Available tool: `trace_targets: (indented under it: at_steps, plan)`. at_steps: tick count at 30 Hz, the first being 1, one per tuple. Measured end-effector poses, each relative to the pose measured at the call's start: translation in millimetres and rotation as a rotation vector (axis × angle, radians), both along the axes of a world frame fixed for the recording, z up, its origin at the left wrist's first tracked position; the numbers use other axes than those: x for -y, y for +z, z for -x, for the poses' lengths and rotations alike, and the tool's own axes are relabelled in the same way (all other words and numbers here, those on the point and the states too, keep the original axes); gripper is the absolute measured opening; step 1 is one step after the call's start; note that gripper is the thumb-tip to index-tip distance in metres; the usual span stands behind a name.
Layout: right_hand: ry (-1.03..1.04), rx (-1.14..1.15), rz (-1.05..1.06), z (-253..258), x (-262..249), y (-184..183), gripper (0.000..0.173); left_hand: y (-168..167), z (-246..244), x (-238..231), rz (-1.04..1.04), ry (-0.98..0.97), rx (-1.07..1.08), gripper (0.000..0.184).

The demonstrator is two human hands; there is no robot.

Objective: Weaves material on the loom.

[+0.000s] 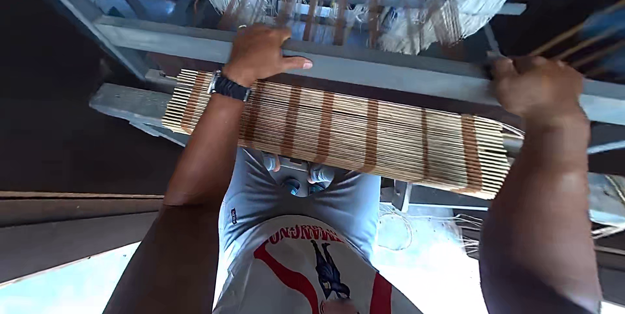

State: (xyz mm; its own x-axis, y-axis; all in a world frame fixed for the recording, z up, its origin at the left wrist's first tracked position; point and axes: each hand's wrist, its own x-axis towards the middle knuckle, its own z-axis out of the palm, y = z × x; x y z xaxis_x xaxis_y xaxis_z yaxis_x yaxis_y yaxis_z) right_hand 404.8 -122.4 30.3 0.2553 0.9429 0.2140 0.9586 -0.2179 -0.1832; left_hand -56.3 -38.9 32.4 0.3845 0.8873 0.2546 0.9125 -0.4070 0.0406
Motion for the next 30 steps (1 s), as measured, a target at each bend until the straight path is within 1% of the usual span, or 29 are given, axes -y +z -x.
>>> trace_targets:
  at_steps: [1, 3, 4, 6, 7, 9, 11, 13, 18, 30]
  plan:
    - [-0.001, -0.010, 0.016, 0.3, -6.3, 3.7, 0.081, 2.2, 7.8, -3.8, 0.018, 0.040, -0.019, 0.092]
    - [-0.018, -0.037, 0.065, 6.5, -18.0, 9.4, 0.083, 4.7, 8.1, -11.8, 0.074, 0.085, -0.047, 0.092]
    - [-0.025, -0.042, 0.072, 8.6, -22.8, 9.6, 0.082, 4.2, 4.7, -16.0, 0.104, 0.096, -0.032, 0.092]
    - [-0.050, -0.034, 0.059, 11.9, -32.6, 11.1, 0.082, 5.6, 0.3, -27.5, 0.089, 0.108, 0.000, 0.093]
    - [-0.067, -0.022, 0.053, 14.9, -32.5, 11.1, 0.082, 4.7, 0.4, -28.3, 0.072, 0.111, 0.007, 0.093]
    - [-0.084, -0.011, 0.049, 21.2, -17.1, 11.0, 0.083, 2.5, 3.0, -15.1, 0.050, 0.115, 0.022, 0.091]
    - [-0.056, -0.008, 0.041, 23.6, 3.9, 10.3, 0.083, 0.8, 6.0, 5.3, 0.039, 0.118, 0.032, 0.090]
    - [-0.041, -0.009, 0.058, 23.5, 10.3, 8.5, 0.083, -2.1, 5.8, 13.5, 0.057, 0.123, 0.039, 0.091]
    - [-0.073, 0.000, 0.004, 19.3, -1.1, 6.3, 0.082, -3.3, 4.7, 5.3, -0.037, 0.114, 0.052, 0.090]
    - [-0.093, -0.004, 0.006, 20.9, -0.8, 5.8, 0.083, -6.7, 4.1, 5.7, -0.070, 0.116, 0.021, 0.090]
